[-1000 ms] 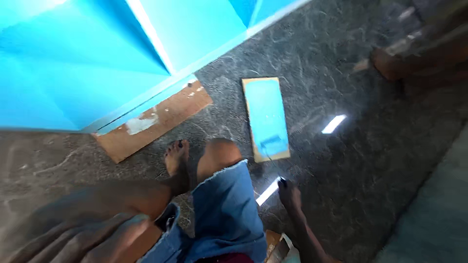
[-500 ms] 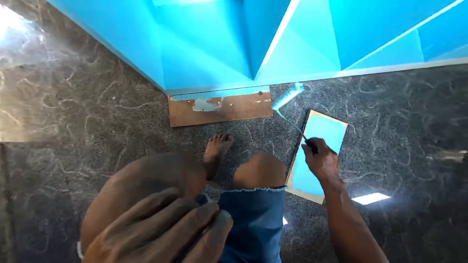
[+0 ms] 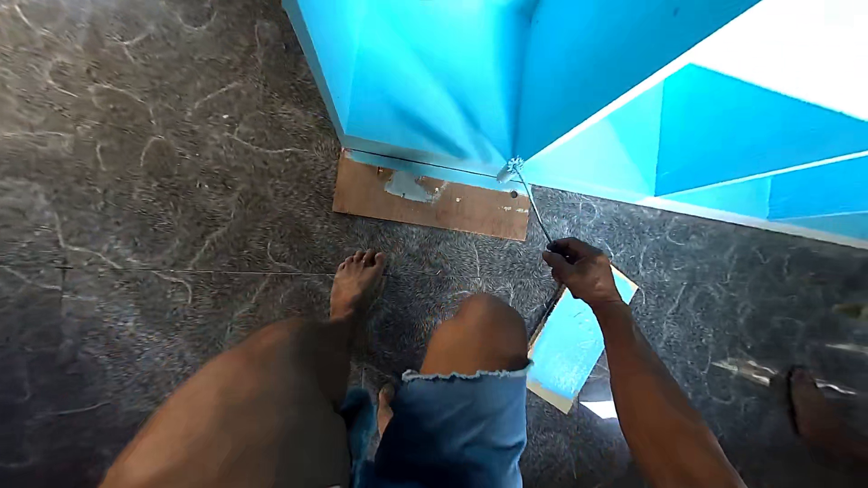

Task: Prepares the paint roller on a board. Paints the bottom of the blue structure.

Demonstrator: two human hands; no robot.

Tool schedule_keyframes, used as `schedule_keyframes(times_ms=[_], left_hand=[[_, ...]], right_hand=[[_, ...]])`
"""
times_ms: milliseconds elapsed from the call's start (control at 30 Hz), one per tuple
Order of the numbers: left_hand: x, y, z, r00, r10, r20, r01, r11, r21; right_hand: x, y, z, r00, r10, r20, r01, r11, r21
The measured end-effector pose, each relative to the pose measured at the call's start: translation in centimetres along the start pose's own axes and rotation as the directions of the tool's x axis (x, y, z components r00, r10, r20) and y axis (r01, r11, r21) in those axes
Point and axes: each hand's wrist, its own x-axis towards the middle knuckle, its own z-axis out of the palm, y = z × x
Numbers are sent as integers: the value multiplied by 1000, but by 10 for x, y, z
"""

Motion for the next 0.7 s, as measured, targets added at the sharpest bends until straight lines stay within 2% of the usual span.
schedule_keyframes(times_ms=[67, 133, 233, 400, 567, 700], left_hand=[[0, -16, 25, 997, -53, -49, 55, 998, 36], [15, -23, 33, 977, -201, -77, 201, 980, -8], [10, -13, 21, 959, -279, 57, 282, 958, -61], [23, -11, 21, 887, -456, 72, 460, 886, -57], [34, -16, 23, 847, -522, 100, 521, 853, 38], [30, -13, 28, 816, -563, 131, 566, 824, 10]], right_hand=[[10, 7, 7, 1000, 2, -22, -2, 1000, -29], [17, 13, 12, 999, 21, -41, -22, 999, -28], [23, 19, 20, 997, 53, -60, -54, 998, -15], [38, 24, 32, 996, 61, -62, -65, 996, -62], [59, 14, 59, 998, 13, -54, -19, 994, -112], [79, -2, 97, 997, -74, -30, 69, 987, -146]])
